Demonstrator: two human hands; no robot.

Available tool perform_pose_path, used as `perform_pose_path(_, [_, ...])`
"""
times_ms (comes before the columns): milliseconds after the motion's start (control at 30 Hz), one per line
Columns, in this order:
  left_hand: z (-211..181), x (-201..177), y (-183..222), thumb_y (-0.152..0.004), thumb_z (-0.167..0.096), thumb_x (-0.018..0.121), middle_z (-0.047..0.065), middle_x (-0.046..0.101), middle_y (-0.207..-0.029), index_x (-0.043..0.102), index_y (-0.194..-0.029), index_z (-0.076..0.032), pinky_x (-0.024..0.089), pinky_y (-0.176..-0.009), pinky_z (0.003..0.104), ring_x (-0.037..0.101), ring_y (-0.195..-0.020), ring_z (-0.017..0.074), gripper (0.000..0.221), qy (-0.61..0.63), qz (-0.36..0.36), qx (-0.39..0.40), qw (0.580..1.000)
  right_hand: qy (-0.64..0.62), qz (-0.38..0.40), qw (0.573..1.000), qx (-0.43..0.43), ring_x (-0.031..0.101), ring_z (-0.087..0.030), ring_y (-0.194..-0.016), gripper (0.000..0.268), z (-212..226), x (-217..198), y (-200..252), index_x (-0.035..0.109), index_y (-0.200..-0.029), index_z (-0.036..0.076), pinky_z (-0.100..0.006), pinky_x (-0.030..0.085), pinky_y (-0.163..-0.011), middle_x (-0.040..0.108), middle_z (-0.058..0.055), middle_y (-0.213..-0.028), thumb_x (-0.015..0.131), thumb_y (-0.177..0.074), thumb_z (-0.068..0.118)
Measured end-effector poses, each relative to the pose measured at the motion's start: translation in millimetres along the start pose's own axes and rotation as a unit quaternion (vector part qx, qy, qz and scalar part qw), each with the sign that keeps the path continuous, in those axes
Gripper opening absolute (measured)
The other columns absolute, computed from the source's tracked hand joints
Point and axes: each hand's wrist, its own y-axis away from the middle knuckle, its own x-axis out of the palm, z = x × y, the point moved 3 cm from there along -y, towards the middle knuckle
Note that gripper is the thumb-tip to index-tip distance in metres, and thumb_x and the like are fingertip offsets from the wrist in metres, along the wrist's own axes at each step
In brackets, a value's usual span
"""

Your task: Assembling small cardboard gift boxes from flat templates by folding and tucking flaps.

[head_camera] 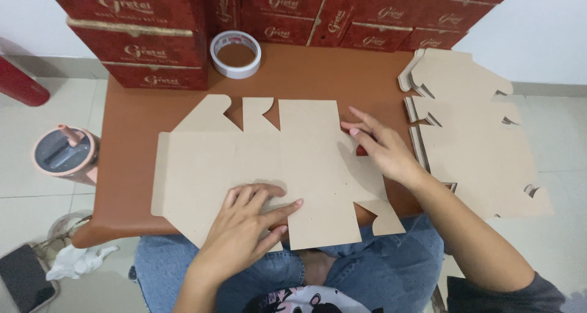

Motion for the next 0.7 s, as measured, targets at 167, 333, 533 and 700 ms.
perform_pose_path(167, [-3, -5, -1, -0.084, -0.025, 0.068, 0.005, 0.061, -0.124, 0.073, -0.127, -0.026, 0.031, -0.097, 0.041, 0.047, -0.115, 0.0246, 0.044, 0.001, -0.001, 0.002, 1.0, -0.139, 0.009, 0.99, 0.033, 0.069, -0.02, -0.114, 0.064, -14, 0, -26, 0.041, -0.151, 0.001, -0.031, 0.051, -0.096, 0.076, -0.01, -0.118, 0.057, -0.092, 0.02])
perform_pose_path(333, [-7, -8, 0, -0.085, -0.026, 0.068, 0.003, 0.06, -0.123, 0.073, -0.128, -0.027, 0.031, -0.098, 0.04, 0.046, -0.115, 0.0231, 0.043, 0.004, 0.009, -0.008, 1.0, -0.094, 0.095, 0.991, -0.003, 0.067, -0.021, -0.112, 0.076, -42, 5, -56, 0.02, -0.159, -0.002, -0.03, 0.046, -0.098, 0.073, -0.01, -0.115, 0.056, -0.095, 0.017])
perform_pose_path(533, [-10, -12, 2, -0.091, -0.034, 0.063, 0.003, 0.06, -0.126, 0.072, -0.128, -0.027, 0.03, -0.101, 0.04, 0.046, -0.118, 0.0231, 0.039, 0.006, -0.011, 0.008, 1.0, 0.011, 0.169, 0.985, 0.035, 0.051, -0.018, -0.129, 0.056, -35, -6, -51, 0.034, -0.158, 0.018, -0.031, 0.041, -0.109, 0.051, -0.003, -0.137, 0.039, -0.102, 0.017])
perform_pose_path(700, [-8, -11, 4, -0.093, -0.026, 0.06, 0.003, 0.059, -0.126, 0.071, -0.129, -0.025, 0.029, -0.097, 0.039, 0.044, -0.118, 0.0225, 0.038, 0.002, -0.009, 0.013, 1.0, 0.113, 0.143, 0.982, -0.041, 0.061, -0.022, -0.118, 0.079, -44, -5, -59, 0.024, -0.161, 0.029, -0.034, 0.053, -0.106, 0.047, -0.01, -0.134, 0.062, -0.093, 0.011])
